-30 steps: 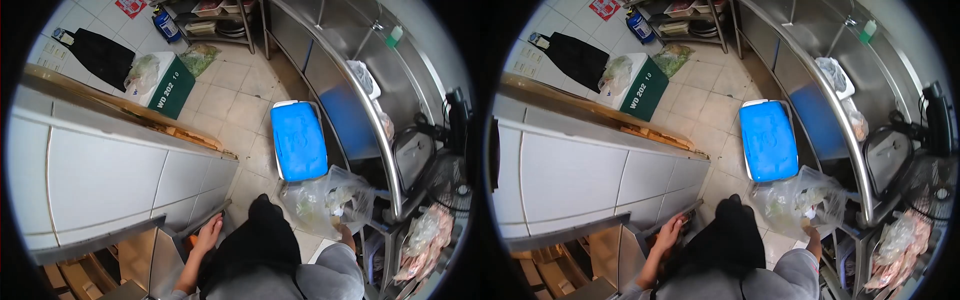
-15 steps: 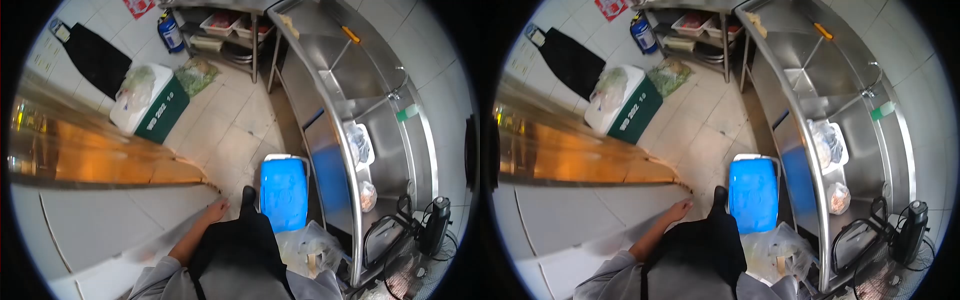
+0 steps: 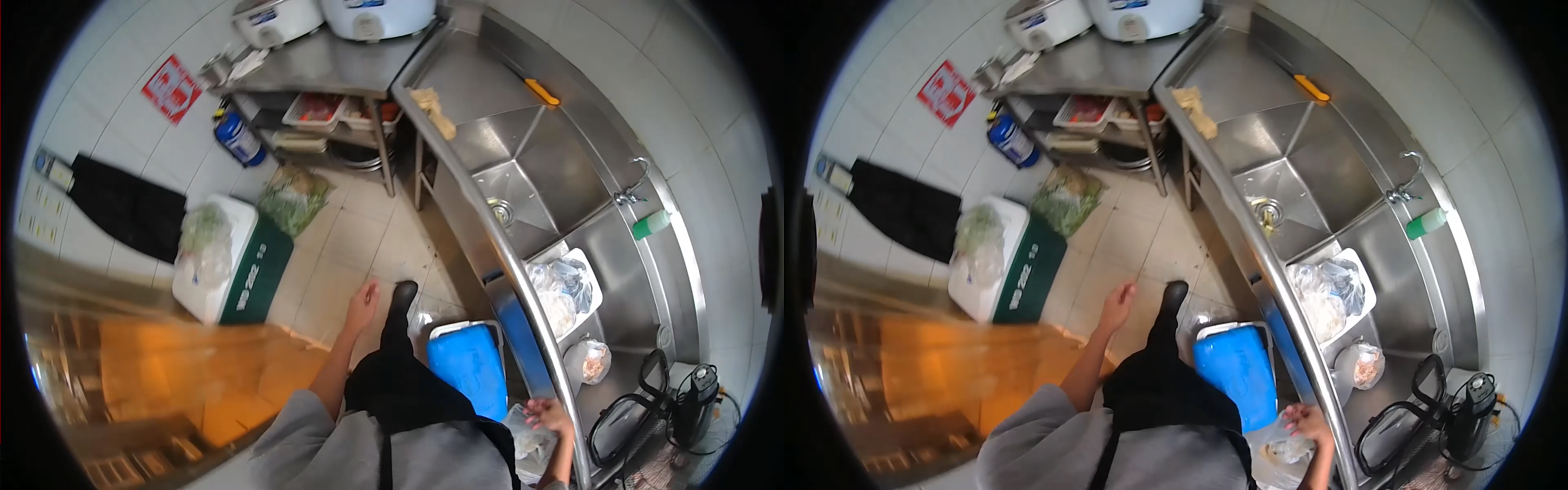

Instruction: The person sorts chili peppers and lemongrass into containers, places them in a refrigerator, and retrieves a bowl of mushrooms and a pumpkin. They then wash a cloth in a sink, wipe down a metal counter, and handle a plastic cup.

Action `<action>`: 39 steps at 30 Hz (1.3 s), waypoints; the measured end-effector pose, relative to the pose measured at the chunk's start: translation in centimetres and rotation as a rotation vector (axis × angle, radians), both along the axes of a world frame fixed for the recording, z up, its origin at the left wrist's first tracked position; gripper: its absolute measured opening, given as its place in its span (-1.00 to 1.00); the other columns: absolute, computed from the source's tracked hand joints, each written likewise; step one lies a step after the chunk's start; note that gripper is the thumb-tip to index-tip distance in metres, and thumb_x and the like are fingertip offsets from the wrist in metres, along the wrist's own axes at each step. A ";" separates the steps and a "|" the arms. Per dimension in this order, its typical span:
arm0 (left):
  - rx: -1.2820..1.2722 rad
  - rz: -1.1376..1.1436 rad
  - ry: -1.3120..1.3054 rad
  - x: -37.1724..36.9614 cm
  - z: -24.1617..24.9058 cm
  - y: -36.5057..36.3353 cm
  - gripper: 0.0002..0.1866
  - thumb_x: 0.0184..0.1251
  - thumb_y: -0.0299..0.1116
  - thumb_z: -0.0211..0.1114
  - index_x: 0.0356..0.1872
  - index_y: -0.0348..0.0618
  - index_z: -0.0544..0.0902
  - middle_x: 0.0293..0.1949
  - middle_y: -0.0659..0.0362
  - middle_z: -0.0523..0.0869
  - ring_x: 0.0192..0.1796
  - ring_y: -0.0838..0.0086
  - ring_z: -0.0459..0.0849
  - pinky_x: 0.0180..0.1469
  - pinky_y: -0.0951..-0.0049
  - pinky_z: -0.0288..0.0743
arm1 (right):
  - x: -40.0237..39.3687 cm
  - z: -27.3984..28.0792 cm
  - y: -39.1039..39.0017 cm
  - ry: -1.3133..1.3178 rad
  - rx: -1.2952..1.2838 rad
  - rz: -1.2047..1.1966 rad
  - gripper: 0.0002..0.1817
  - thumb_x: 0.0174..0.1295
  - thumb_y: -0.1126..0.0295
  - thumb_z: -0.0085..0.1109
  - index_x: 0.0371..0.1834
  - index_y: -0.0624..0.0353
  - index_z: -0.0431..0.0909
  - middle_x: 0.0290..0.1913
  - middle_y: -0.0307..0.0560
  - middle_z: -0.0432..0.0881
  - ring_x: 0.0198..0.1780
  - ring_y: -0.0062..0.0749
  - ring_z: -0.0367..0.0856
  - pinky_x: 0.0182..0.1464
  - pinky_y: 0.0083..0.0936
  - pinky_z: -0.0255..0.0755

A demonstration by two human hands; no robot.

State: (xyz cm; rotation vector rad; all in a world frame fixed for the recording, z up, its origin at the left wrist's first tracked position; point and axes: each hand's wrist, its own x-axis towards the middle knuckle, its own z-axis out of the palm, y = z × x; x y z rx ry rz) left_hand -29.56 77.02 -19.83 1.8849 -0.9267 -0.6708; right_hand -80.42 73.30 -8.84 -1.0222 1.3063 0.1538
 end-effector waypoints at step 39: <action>-0.084 -1.334 0.002 -24.1 9.9 -64.7 -0.68 -0.05 -0.25 0.38 -0.36 -0.25 0.52 -0.47 0.11 0.60 -0.38 0.47 0.55 -0.29 0.45 0.42 | -0.8 2.8 -55.4 1.241 -1.311 -0.004 -0.86 -0.03 0.39 0.07 -0.43 0.19 0.54 -0.19 -0.03 0.50 -0.15 -0.18 0.46 -0.15 -0.34 0.37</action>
